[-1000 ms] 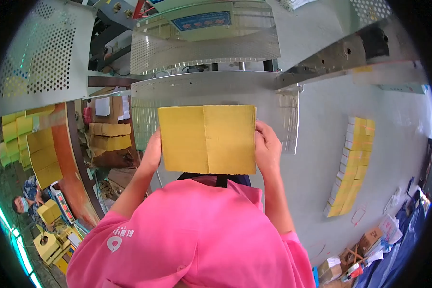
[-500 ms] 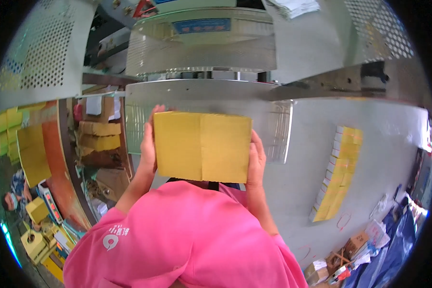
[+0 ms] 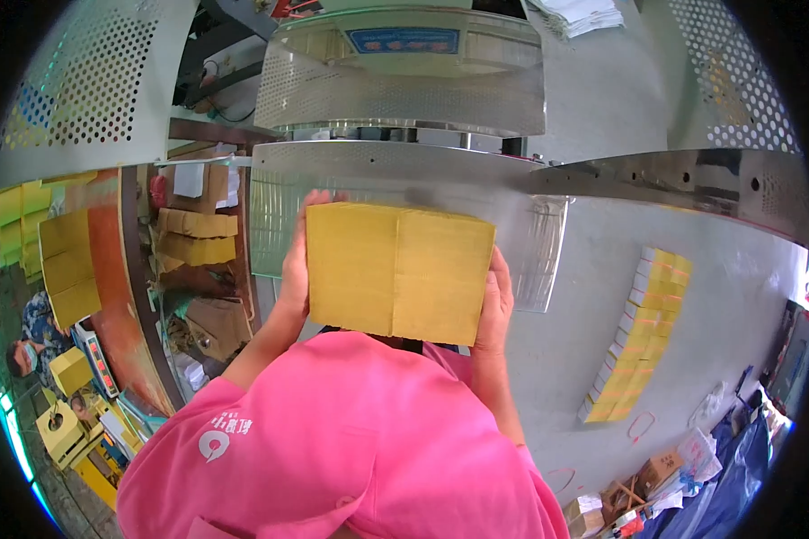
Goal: Weighing stacks of yellow paper, applying a top sheet, binding with rubber bands, and stacking the finished bundles.
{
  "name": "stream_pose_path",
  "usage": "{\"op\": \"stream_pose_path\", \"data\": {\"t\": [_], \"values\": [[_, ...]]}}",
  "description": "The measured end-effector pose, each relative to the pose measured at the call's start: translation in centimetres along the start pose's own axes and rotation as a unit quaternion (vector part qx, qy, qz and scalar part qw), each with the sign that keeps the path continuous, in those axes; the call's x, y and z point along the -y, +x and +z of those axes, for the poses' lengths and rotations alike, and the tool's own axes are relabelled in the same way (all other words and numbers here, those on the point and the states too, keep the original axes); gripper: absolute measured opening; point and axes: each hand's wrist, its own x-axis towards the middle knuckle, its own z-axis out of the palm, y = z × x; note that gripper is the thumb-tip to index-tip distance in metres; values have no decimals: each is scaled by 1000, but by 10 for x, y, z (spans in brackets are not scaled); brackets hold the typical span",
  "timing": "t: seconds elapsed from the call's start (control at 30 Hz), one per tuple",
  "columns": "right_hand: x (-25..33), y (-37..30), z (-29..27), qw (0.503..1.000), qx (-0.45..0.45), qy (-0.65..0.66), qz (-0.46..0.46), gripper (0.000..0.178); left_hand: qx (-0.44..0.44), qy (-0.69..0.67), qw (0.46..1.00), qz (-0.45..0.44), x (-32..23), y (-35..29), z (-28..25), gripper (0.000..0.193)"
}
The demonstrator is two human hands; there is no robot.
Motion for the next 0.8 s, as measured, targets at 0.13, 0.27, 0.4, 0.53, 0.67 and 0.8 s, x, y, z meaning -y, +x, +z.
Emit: {"op": "stream_pose_path", "data": {"t": [0.13, 0.27, 0.4, 0.53, 0.67, 0.8], "values": [[6, -1, -2, 997, 16, -45, -53, 47, -21, 18, 999, 24, 2, -15, -23, 54], [5, -10, 8, 1000, 18, -3, -17, 48, 10, -61, 989, -136, 15, -28, -27, 55], [25, 8, 33, 993, 17, -86, -75, 49, 5, -63, 993, -101, 6, -10, 0, 53], [47, 63, 38, 974, 70, -129, -172, 47, 18, -77, 996, -52, -20, 31, 18, 51], [69, 132, 54, 949, 66, -190, -244, 46, 90, -112, 989, 19, -38, 104, 43, 54], [67, 158, 60, 1000, -2, 22, 19, 45, 55, -15, 997, -59, -47, 134, 54, 59]]}}
